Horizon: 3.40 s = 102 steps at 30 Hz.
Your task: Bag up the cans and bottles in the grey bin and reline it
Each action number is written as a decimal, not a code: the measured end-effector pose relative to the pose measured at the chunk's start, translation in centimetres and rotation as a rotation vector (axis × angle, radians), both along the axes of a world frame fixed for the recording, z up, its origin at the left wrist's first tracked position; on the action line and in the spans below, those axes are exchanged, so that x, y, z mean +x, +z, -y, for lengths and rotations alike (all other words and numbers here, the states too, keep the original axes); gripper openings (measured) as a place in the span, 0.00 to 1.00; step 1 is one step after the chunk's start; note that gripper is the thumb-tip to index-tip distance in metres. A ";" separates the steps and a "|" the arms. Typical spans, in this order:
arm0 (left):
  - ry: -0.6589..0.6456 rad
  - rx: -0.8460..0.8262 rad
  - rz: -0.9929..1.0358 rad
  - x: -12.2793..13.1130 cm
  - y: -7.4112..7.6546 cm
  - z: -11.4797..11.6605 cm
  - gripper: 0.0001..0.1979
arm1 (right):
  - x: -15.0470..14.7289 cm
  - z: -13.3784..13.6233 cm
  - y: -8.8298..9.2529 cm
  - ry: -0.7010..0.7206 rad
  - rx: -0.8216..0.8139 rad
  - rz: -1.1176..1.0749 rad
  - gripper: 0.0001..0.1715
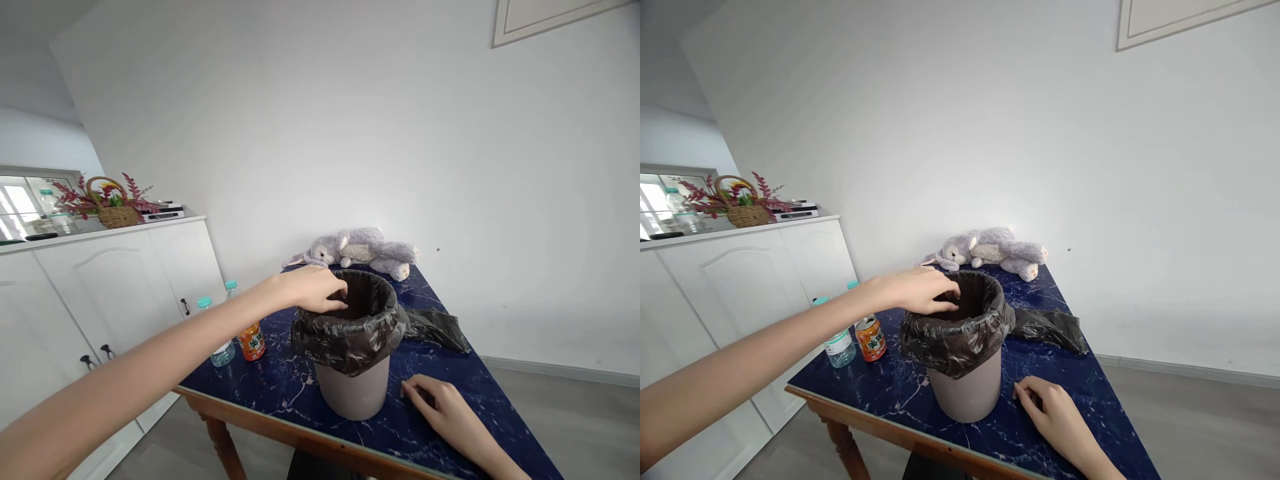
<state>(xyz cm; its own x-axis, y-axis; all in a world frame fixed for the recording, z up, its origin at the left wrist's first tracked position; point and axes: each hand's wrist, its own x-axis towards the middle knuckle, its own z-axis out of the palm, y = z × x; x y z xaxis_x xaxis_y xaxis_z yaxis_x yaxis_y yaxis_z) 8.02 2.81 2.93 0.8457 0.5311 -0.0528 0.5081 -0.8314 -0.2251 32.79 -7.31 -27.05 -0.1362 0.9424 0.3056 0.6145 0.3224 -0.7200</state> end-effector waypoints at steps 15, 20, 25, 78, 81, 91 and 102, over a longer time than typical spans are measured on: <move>0.891 0.115 0.304 -30.2 -3.2 -3.9 0.43 | 0.0 -0.1 -0.6 -0.019 -0.006 0.016 0.29; 0.955 0.310 0.391 -30.9 -5.8 1.4 0.27 | 0.0 0.1 -0.3 -0.023 0.020 -0.010 0.28; 0.798 0.668 0.779 -25.9 -2.5 9.6 0.23 | 0.0 0.2 -0.1 -0.027 0.020 -0.012 0.28; -0.083 0.201 1.594 -12.9 3.1 1.5 0.18 | -0.4 -0.3 -0.3 -0.030 0.013 -0.007 0.30; -0.191 -0.044 1.384 -8.5 2.7 4.7 0.16 | -0.4 -0.4 -0.4 -0.025 0.006 0.001 0.30; -0.038 -0.451 0.959 -8.4 -3.7 4.5 0.18 | -0.3 -0.1 -0.2 -0.030 0.013 -0.012 0.29; 0.599 0.016 0.878 -24.8 -10.4 -1.4 0.38 | -0.1 -0.3 -0.9 -0.037 -0.010 0.003 0.29</move>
